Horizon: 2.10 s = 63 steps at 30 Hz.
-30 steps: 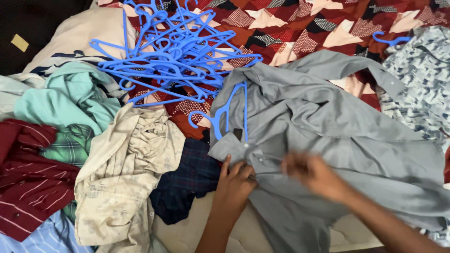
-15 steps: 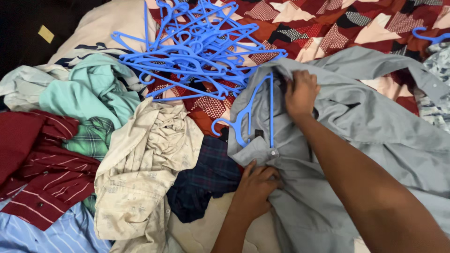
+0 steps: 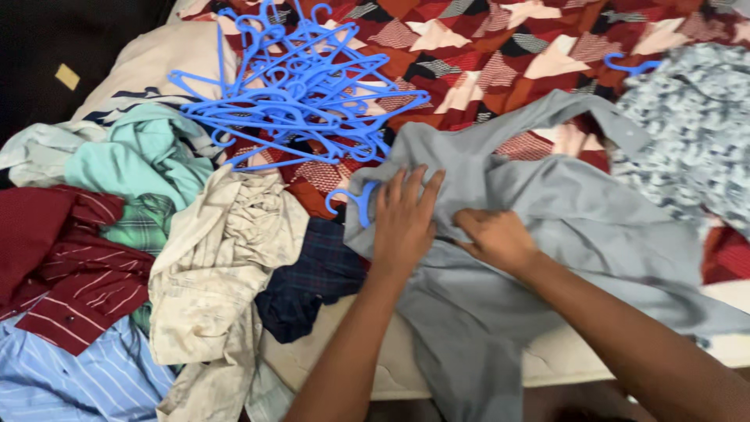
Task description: The person picks up a patterned shirt, places it on a blue hanger, buttons it, and sets it aside. Then the person picks up a grey shirt, places it on a hanger, buttons it, and sets it aside. The task involves handling shirts and hangers on a bed.
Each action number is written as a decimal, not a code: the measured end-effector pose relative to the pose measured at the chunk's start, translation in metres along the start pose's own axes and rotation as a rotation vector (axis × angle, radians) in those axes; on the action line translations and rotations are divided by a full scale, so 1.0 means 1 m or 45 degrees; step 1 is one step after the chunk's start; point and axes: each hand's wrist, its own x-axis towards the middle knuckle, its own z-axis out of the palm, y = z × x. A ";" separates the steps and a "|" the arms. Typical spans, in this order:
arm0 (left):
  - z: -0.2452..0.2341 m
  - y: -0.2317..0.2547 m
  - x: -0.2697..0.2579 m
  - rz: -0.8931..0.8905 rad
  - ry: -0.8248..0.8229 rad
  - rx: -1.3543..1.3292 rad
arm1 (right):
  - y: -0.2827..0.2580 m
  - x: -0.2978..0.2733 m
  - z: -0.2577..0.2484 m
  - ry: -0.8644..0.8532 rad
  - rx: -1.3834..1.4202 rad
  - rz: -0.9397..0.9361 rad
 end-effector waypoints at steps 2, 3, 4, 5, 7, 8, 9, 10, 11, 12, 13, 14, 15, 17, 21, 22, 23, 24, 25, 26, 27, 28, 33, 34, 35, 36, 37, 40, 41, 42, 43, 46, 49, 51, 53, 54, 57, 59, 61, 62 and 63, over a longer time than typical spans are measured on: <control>0.032 -0.011 0.017 0.111 -0.238 0.102 | -0.002 -0.001 -0.003 0.054 -0.025 -0.122; 0.047 -0.016 0.019 0.168 -0.352 0.157 | 0.000 -0.004 -0.007 0.062 -0.089 -0.107; 0.059 -0.026 0.016 0.211 -0.437 0.166 | 0.003 -0.008 -0.009 0.074 -0.154 -0.096; 0.067 -0.040 0.013 0.254 -0.521 0.175 | 0.009 -0.011 -0.009 0.085 -0.218 -0.084; 0.073 -0.067 0.005 0.361 -0.549 0.228 | 0.043 -0.023 -0.018 0.106 -0.428 0.024; 0.072 -0.077 0.001 0.427 -0.491 0.268 | 0.067 -0.034 -0.023 0.111 -0.528 0.083; 0.069 -0.086 -0.001 0.473 -0.506 0.338 | 0.093 -0.044 -0.029 0.053 -0.586 0.180; 0.063 -0.093 -0.004 0.514 -0.520 0.408 | 0.121 -0.056 -0.039 -0.008 -0.643 0.273; 0.057 -0.099 -0.005 0.554 -0.534 0.477 | 0.147 -0.068 -0.049 -0.049 -0.677 0.430; 0.051 -0.103 -0.005 0.553 -0.577 0.475 | 0.172 -0.088 -0.065 -0.085 -0.622 0.593; 0.045 -0.106 -0.005 0.553 -0.620 0.472 | 0.194 -0.104 -0.081 -0.027 -0.593 0.538; 0.041 -0.108 -0.004 0.549 -0.662 0.472 | 0.213 -0.116 -0.093 -0.063 -0.622 0.868; 0.038 -0.109 -0.003 0.554 -0.654 0.486 | 0.232 -0.129 -0.110 -0.022 -0.859 0.848; 0.033 -0.113 -0.005 0.558 -0.643 0.520 | 0.257 -0.164 -0.137 0.052 -0.826 0.930; 0.041 -0.114 -0.008 0.444 -1.077 0.126 | 0.296 -0.202 -0.141 -0.140 -0.208 1.404; 0.044 -0.118 -0.008 0.251 -1.349 -0.118 | 0.298 -0.217 -0.133 -0.585 -0.574 1.029; 0.047 -0.122 -0.008 0.047 -1.610 -0.368 | 0.293 -0.233 -0.120 -1.013 -0.912 0.608; 0.050 -0.127 -0.009 -0.166 -1.462 -0.379 | 0.289 -0.243 -0.112 -1.113 -0.850 0.624; 0.055 -0.132 -0.008 -0.376 -1.311 -0.386 | 0.280 -0.248 -0.103 -0.953 -0.712 0.844; 0.057 -0.134 -0.010 -0.580 -1.159 -0.387 | 0.264 -0.253 -0.092 -0.797 -0.595 1.034; 0.059 -0.133 -0.015 -0.633 -0.946 -0.285 | 0.243 -0.254 -0.081 -0.658 -0.494 1.063; 0.062 -0.131 -0.016 -0.671 -0.728 -0.187 | 0.222 -0.252 -0.072 -0.523 -0.373 0.999; 0.066 -0.114 -0.024 -0.979 -0.924 -0.079 | 0.109 -0.216 -0.028 -0.392 0.177 0.594; 0.062 -0.113 -0.026 -0.983 -1.003 -0.080 | 0.103 -0.208 -0.026 -0.429 0.068 0.558; 0.059 -0.112 -0.028 -0.985 -1.083 -0.081 | 0.097 -0.196 -0.020 -0.466 -0.041 0.522; 0.058 -0.110 -0.030 -0.959 -1.048 -0.147 | 0.093 -0.195 -0.019 -0.509 -0.154 0.491; 0.056 -0.112 -0.030 -0.934 -1.012 -0.213 | 0.093 -0.195 -0.023 -0.503 -0.042 0.599; 0.038 -0.139 -0.021 -0.951 -0.938 -0.065 | 0.111 -0.164 -0.036 -0.441 0.101 0.760; 0.031 -0.147 -0.022 -0.965 -0.929 0.034 | 0.113 -0.155 -0.041 -0.404 0.016 0.739; 0.022 -0.153 -0.024 -0.988 -0.960 0.077 | 0.113 -0.146 -0.046 -0.356 -0.078 0.713; 0.010 -0.159 -0.028 -1.010 -0.991 0.120 | 0.107 -0.139 -0.046 -0.394 -0.078 0.676; -0.013 -0.156 -0.048 -0.900 -0.744 0.150 | 0.077 -0.124 -0.044 -0.540 -0.158 0.598; -0.040 -0.138 -0.066 -0.744 -0.506 0.148 | 0.043 -0.112 -0.045 -0.615 -0.371 0.587; -0.057 -0.116 -0.081 -0.643 -0.434 0.176 | 0.021 -0.117 -0.045 -0.530 -0.431 0.578; -0.074 -0.101 -0.095 -0.521 -0.362 0.232 | 0.000 -0.124 -0.040 -0.202 -0.259 0.497; -0.077 -0.093 -0.103 -0.547 -0.414 0.148 | -0.006 -0.133 -0.038 -0.045 -0.184 0.457; -0.079 -0.083 -0.112 -0.642 -0.512 -0.056 | -0.026 -0.135 -0.010 0.022 0.298 0.371; -0.072 -0.063 -0.129 -0.719 -0.515 -0.136 | -0.037 -0.135 0.011 0.040 0.357 0.283; -0.066 -0.050 -0.143 -0.722 -0.501 -0.109 | -0.056 -0.135 0.033 0.116 0.418 0.221; -0.059 -0.046 -0.144 -0.691 -0.503 -0.064 | -0.059 -0.133 0.038 0.192 0.429 0.200; -0.055 -0.046 -0.144 -0.660 -0.505 -0.019 | -0.061 -0.127 0.041 0.268 0.440 0.180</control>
